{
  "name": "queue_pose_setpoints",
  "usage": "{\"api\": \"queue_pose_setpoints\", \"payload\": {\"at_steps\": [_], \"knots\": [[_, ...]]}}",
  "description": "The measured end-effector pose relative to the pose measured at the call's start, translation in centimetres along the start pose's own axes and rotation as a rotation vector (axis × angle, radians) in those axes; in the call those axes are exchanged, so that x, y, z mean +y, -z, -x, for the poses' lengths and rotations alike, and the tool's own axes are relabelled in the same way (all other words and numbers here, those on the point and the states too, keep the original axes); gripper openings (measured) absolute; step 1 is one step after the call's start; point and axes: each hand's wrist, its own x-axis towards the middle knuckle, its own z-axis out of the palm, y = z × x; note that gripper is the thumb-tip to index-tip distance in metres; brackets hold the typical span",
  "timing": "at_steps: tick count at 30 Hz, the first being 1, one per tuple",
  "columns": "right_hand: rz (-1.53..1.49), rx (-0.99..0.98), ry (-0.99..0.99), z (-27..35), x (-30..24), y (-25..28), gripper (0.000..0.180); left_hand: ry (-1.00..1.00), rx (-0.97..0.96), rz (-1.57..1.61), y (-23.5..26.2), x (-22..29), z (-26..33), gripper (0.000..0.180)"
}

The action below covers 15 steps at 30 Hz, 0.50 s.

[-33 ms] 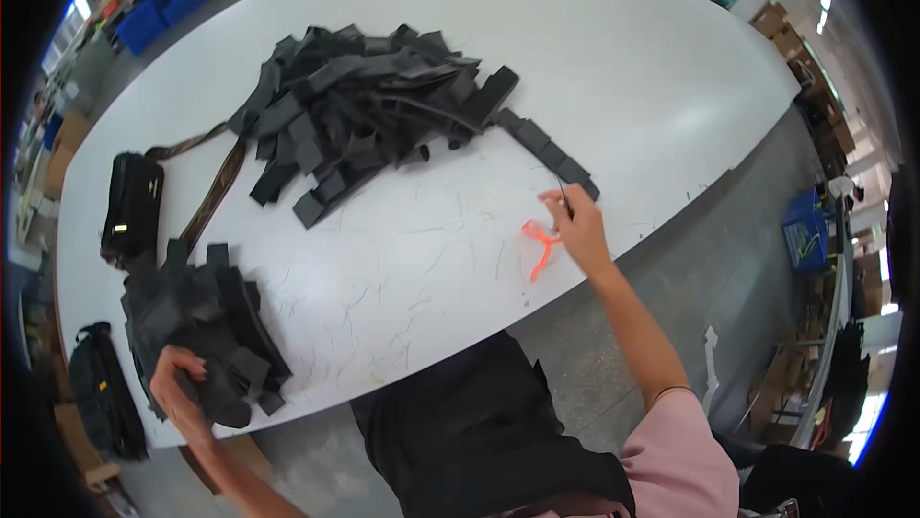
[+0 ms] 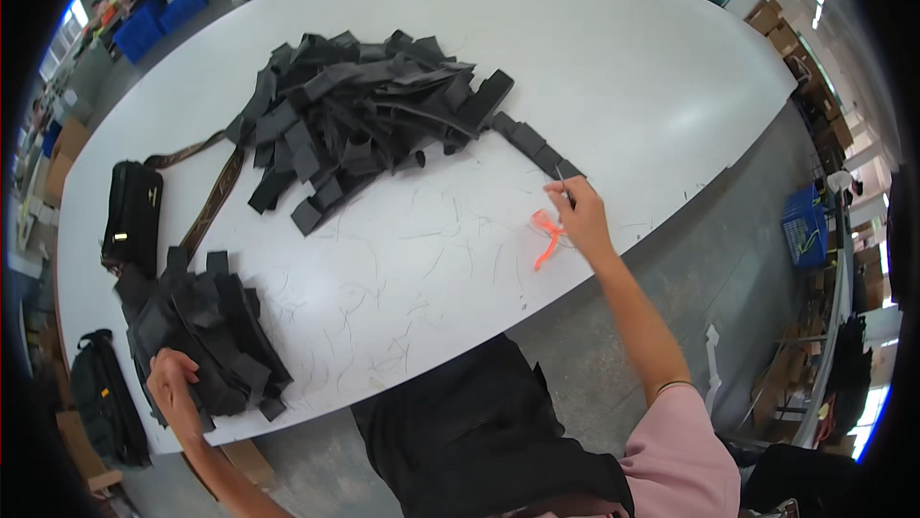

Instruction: Cutting and trimming fabric strips with small shears at a workbench.

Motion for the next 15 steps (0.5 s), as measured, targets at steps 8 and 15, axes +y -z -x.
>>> {"api": "queue_pose_setpoints", "payload": {"at_steps": [8, 15], "knots": [[0.494, -0.075, -0.327, -6.1, 7.2, 0.9, 0.051, 0.033, 0.139, -0.652, -1.3, -0.4, 0.8, 0.011], [0.328, -0.044, -0.335, -6.5, 5.3, 3.5, 0.028, 0.048, 0.077, 0.376, -9.0, 7.2, 1.1, 0.011]]}}
